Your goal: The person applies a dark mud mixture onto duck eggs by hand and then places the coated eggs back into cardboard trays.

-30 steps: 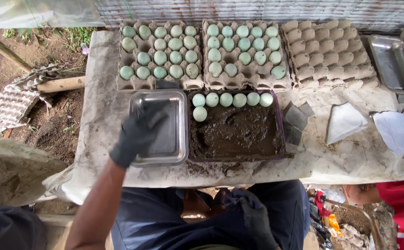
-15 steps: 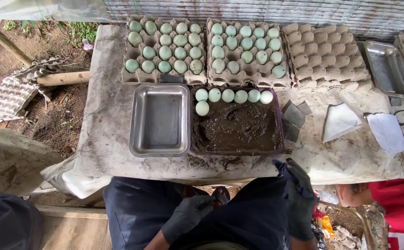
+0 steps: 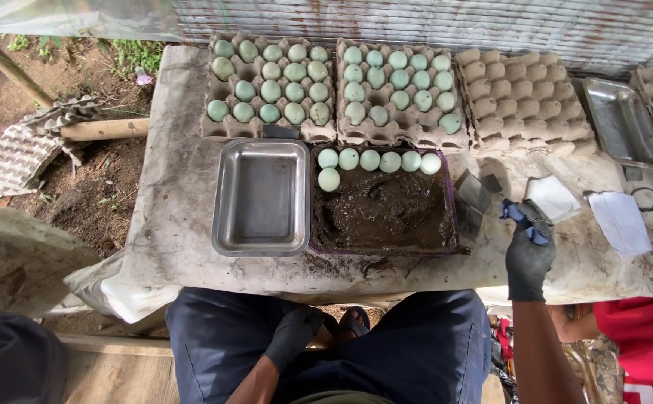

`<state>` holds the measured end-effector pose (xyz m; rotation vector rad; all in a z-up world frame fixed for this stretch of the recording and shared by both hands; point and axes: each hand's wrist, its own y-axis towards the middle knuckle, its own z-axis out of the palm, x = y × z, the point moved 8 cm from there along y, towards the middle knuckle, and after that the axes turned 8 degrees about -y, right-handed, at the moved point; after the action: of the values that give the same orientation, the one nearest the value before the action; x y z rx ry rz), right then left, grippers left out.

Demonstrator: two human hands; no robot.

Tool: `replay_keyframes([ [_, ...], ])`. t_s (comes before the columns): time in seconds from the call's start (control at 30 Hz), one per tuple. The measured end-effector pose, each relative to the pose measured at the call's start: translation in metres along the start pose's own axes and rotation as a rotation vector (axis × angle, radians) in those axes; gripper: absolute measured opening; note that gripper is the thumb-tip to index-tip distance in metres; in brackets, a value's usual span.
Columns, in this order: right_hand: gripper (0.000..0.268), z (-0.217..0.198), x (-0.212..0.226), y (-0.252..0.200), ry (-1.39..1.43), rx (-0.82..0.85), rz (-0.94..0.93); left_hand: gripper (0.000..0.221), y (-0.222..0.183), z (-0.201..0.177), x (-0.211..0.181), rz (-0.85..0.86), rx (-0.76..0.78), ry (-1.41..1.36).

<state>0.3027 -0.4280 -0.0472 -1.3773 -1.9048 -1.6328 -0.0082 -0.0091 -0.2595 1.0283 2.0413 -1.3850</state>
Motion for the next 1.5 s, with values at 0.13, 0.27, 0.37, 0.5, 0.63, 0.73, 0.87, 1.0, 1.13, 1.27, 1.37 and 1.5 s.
replay_keyframes([
  [0.13, 0.016, 0.011, -0.008, 0.023, -0.022, -0.006, -0.113, 0.028, 0.015, 0.000, 0.016, -0.013, -0.064, 0.020],
  [0.27, 0.019, 0.025, -0.029, 0.026, 0.173, 0.022, 0.158, 0.028, 0.020, -0.002, 0.017, 0.025, -0.094, 0.021],
  [0.37, 0.011, 0.030, -0.039, 0.026, 0.250, 0.010, 0.335, 0.026, 0.022, -0.001, 0.018, 0.046, -0.101, 0.055],
  [0.5, 0.023, 0.041, -0.003, 0.034, 0.140, 0.103, 0.606, 0.027, 0.041, 0.007, 0.037, 0.094, -0.144, 0.094],
  [0.63, 0.049, 0.039, 0.019, 0.058, -0.264, 0.176, 0.729, 0.029, 0.039, 0.008, 0.036, 0.093, -0.136, 0.086],
  [0.73, 0.044, 0.061, 0.040, 0.084, -0.389, 0.320, 0.786, 0.027, 0.036, 0.008, 0.029, 0.064, -0.108, 0.125],
  [0.87, 0.024, 0.103, 0.073, 0.128, -0.404, 0.434, 0.419, 0.024, 0.022, 0.003, 0.012, -0.016, -0.035, 0.040],
  [1.0, 0.026, 0.137, 0.153, 0.152, -0.342, 0.499, 0.412, 0.025, 0.021, 0.001, 0.010, -0.082, 0.003, -0.009],
  [1.13, 0.031, 0.199, 0.154, 0.184, -0.598, 0.630, 0.237, 0.028, 0.028, 0.009, 0.014, -0.067, 0.077, -0.087],
  [1.27, 0.040, 0.275, 0.156, 0.185, -0.873, 0.851, -0.335, 0.038, 0.038, 0.012, 0.022, -0.090, 0.091, -0.113],
  [1.37, 0.037, 0.298, 0.178, 0.177, -0.530, 0.966, -0.059, 0.035, 0.035, 0.008, 0.018, -0.145, 0.089, -0.121],
  [1.5, 0.043, 0.335, 0.169, 0.175, -0.588, 1.088, -0.065, 0.035, 0.039, 0.010, 0.015, -0.138, 0.128, -0.093],
])
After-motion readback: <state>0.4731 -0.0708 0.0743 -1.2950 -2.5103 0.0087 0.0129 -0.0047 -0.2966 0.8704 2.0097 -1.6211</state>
